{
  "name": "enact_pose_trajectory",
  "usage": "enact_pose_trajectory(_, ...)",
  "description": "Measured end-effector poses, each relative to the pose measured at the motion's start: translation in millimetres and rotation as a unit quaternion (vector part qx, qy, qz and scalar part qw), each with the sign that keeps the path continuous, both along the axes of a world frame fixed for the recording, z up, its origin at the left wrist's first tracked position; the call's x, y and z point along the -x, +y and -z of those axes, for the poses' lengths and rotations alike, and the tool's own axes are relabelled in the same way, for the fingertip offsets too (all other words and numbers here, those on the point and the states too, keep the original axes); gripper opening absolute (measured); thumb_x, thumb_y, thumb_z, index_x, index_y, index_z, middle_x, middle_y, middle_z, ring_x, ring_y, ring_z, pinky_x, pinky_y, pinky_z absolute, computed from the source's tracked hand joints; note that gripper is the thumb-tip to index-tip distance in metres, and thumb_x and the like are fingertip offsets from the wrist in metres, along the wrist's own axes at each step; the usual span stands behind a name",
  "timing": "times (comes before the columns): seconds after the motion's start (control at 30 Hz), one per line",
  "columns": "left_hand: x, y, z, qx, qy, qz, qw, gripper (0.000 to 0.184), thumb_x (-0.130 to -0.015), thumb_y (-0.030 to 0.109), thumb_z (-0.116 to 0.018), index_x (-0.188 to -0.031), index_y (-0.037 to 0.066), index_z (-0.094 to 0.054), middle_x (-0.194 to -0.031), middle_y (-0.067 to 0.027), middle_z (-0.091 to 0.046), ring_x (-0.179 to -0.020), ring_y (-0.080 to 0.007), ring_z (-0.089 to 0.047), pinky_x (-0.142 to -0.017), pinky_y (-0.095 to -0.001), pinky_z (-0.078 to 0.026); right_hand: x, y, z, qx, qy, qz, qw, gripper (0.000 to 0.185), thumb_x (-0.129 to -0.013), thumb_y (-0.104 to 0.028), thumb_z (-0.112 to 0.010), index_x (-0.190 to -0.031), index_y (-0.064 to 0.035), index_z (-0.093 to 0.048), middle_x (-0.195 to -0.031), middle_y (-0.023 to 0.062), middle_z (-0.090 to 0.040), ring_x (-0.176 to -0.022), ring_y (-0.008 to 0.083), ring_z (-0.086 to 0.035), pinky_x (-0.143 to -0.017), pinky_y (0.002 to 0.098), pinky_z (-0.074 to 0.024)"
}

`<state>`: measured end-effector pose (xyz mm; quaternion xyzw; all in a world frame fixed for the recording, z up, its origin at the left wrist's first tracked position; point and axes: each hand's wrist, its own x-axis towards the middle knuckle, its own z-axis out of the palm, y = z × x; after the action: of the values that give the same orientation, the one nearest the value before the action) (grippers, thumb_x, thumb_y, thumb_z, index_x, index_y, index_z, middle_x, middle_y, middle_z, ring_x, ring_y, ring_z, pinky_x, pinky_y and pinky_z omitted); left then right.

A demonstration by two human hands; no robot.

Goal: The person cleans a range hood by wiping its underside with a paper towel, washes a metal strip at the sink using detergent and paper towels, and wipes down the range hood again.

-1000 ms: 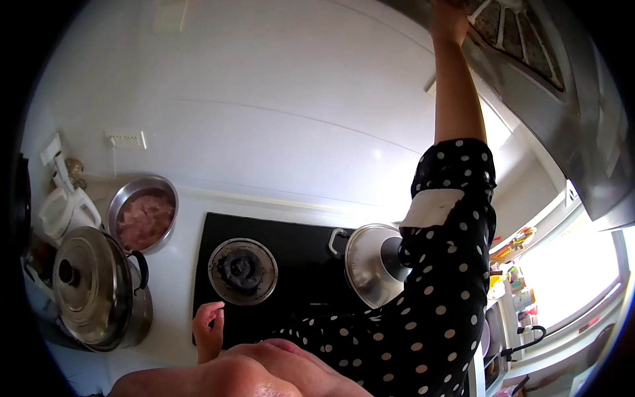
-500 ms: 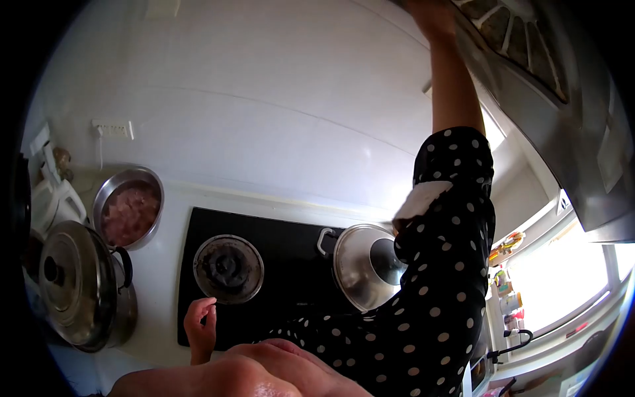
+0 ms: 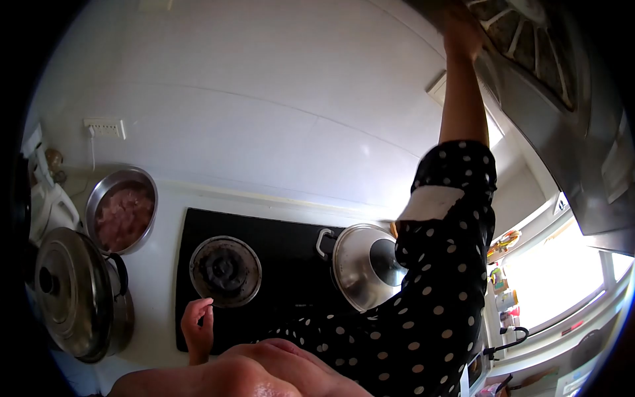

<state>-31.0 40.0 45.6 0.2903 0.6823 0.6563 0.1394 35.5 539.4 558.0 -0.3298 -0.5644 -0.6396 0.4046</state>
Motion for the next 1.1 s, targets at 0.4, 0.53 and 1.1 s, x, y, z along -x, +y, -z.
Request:
enact_pose_trajectory(0.4,3,6,-6,-0.003,-0.005,0.021,1.0,0.015,-0.079,0.001,-0.054,-0.092,0.001,-0.059,-0.089,-0.0106,-0.059,-0.08,-0.0196,-0.057,-0.071,-0.0279,-0.046,-16,9,-2,0.018,0.081,-0.168,0.982,0.032,-0.083,-0.041,-0.05,-0.109,-0.0244,-0.056,-0.095,0.007,-0.062,-0.08,0.0298,-0.062,-0.065,0.0334,-0.0503)
enact_pose_trajectory(0.53,3,0,-2,0.012,0.01,0.016,1.0,0.014,-0.079,0.0,-0.054,-0.092,0.001,-0.059,-0.089,-0.0105,-0.059,-0.08,-0.0195,-0.057,-0.071,-0.0281,-0.046,22,1,13,-0.097,-0.088,-0.028,0.991,0.02,-0.085,-0.026,-0.048,-0.101,-0.0244,-0.061,-0.08,0.0047,-0.061,-0.063,0.0177,-0.061,-0.05,0.0349,-0.0497)
enact_pose_trajectory(1.1,7,-12,3,-0.002,0.013,-0.024,1.0,0.014,-0.079,0.0,-0.054,-0.092,0.001,-0.059,-0.088,-0.0105,-0.059,-0.08,-0.0203,-0.057,-0.07,-0.0278,-0.046,90,-57,27,0.041,-0.036,-0.2,0.978,0.047,-0.084,0.002,-0.043,-0.129,-0.0093,-0.034,-0.135,0.0122,-0.031,-0.121,0.028,-0.034,-0.099,0.0371,-0.035)
